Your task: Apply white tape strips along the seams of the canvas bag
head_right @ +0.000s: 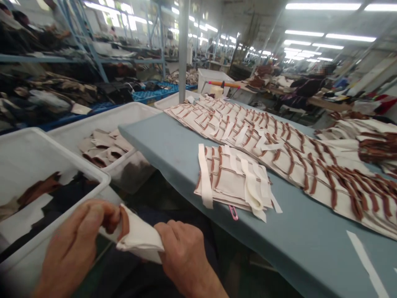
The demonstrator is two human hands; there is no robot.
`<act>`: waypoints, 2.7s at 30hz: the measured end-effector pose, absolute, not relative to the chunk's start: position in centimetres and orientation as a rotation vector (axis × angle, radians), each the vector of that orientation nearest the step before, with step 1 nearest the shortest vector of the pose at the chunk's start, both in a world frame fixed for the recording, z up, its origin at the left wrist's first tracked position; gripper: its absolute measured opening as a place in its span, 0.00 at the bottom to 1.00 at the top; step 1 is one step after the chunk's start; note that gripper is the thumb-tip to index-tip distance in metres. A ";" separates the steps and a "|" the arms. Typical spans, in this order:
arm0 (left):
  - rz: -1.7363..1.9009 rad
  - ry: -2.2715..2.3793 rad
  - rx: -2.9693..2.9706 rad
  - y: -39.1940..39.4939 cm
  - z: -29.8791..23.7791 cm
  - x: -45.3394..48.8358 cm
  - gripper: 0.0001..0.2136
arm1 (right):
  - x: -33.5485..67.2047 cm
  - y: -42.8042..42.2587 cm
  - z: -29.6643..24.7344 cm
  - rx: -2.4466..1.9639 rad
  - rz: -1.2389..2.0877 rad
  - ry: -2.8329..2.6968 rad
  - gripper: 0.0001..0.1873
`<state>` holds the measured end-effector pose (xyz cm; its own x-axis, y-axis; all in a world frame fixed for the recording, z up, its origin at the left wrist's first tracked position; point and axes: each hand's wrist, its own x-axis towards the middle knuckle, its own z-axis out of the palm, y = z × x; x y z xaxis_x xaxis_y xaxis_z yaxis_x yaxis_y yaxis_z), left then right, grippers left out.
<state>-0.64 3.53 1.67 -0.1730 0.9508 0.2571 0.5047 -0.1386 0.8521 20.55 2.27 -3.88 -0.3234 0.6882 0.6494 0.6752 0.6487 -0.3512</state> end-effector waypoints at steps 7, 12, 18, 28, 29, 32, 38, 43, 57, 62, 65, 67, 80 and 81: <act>1.258 1.324 1.895 1.4 -3.7 0.6 0.14 | 23.6 -2.4 -4.9 -1.232 0.106 -2.077 0.23; 1.270 1.310 2.054 2.5 -5.2 0.6 0.08 | 24.3 -3.2 -4.1 -1.273 0.106 -2.054 0.22; 1.203 1.161 2.058 2.5 -5.6 0.7 0.07 | 25.0 -3.2 -4.0 -1.316 0.079 -2.050 0.21; 1.144 1.270 1.975 0.5 -5.7 2.9 0.07 | 23.8 -3.6 -5.7 -1.455 0.283 -2.120 0.16; 1.073 1.250 1.920 0.4 -5.4 2.7 0.07 | 23.6 -3.5 -5.9 -1.462 0.301 -2.159 0.14; 0.846 1.206 1.717 0.6 -3.8 1.7 0.10 | 22.9 -3.3 -5.9 -1.479 0.349 -2.274 0.07; 0.691 1.113 1.665 1.2 0.1 0.4 0.12 | 22.1 -3.2 -2.7 -1.402 0.693 -1.944 0.13; 0.750 1.105 1.726 0.7 1.2 0.7 0.10 | 21.4 -2.3 0.0 -1.334 1.220 -1.589 0.10; 0.655 1.022 1.708 0.9 1.5 1.3 0.12 | 21.9 -1.5 -1.0 -1.230 1.767 -1.237 0.33; 0.616 1.080 1.628 1.1 0.9 1.7 0.14 | 21.9 -1.9 -1.2 -1.297 1.538 -1.405 0.20; 0.632 1.100 1.620 1.1 0.4 1.8 0.16 | 21.8 -2.2 -1.1 -1.374 1.382 -1.463 0.14; 0.632 1.067 1.621 1.0 0.1 1.7 0.17 | 21.5 -2.5 -1.1 -1.432 1.325 -1.463 0.14; 0.823 1.209 1.486 -0.6 -2.3 1.6 0.19 | 17.9 -4.5 -2.3 -1.501 1.270 -1.399 0.09; 0.816 1.226 1.440 -0.6 -2.5 1.6 0.20 | 17.6 -4.5 -2.4 -1.495 1.328 -1.363 0.10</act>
